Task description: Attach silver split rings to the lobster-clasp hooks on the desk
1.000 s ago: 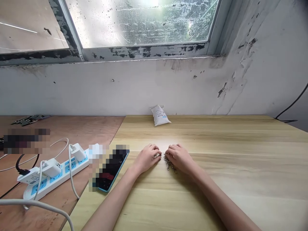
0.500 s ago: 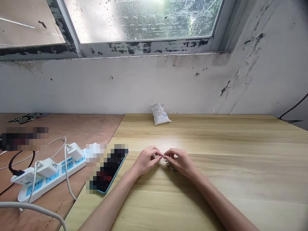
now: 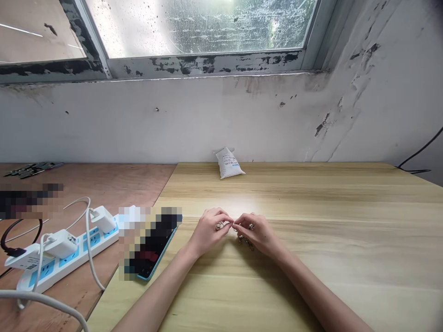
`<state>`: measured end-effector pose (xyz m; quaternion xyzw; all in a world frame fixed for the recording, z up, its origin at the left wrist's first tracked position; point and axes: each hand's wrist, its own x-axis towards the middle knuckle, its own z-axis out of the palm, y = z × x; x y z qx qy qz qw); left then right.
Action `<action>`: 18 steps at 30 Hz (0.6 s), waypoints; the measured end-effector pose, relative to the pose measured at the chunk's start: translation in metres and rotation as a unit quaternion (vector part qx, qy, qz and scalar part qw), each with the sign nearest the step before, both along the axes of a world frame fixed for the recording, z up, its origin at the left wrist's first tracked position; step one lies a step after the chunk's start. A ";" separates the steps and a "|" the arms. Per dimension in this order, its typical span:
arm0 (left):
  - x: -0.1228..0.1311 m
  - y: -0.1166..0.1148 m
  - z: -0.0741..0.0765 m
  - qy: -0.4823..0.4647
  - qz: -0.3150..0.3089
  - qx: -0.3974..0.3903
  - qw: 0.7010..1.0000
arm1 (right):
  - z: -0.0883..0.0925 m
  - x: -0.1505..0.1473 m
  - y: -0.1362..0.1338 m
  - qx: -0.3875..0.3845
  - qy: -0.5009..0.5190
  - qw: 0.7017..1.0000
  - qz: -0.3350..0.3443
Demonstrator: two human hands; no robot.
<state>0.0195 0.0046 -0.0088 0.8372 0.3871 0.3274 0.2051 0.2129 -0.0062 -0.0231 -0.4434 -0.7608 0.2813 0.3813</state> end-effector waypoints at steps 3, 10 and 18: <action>0.000 -0.001 0.000 0.015 0.004 0.035 0.999 | 0.001 0.000 -0.001 0.018 -0.033 0.999 -0.002; -0.001 0.000 0.003 0.003 0.046 0.050 0.998 | 0.005 0.003 -0.004 0.028 -0.022 0.997 -0.062; -0.002 0.000 0.003 0.050 0.046 0.107 0.992 | 0.008 0.002 -0.002 0.086 -0.033 0.992 -0.085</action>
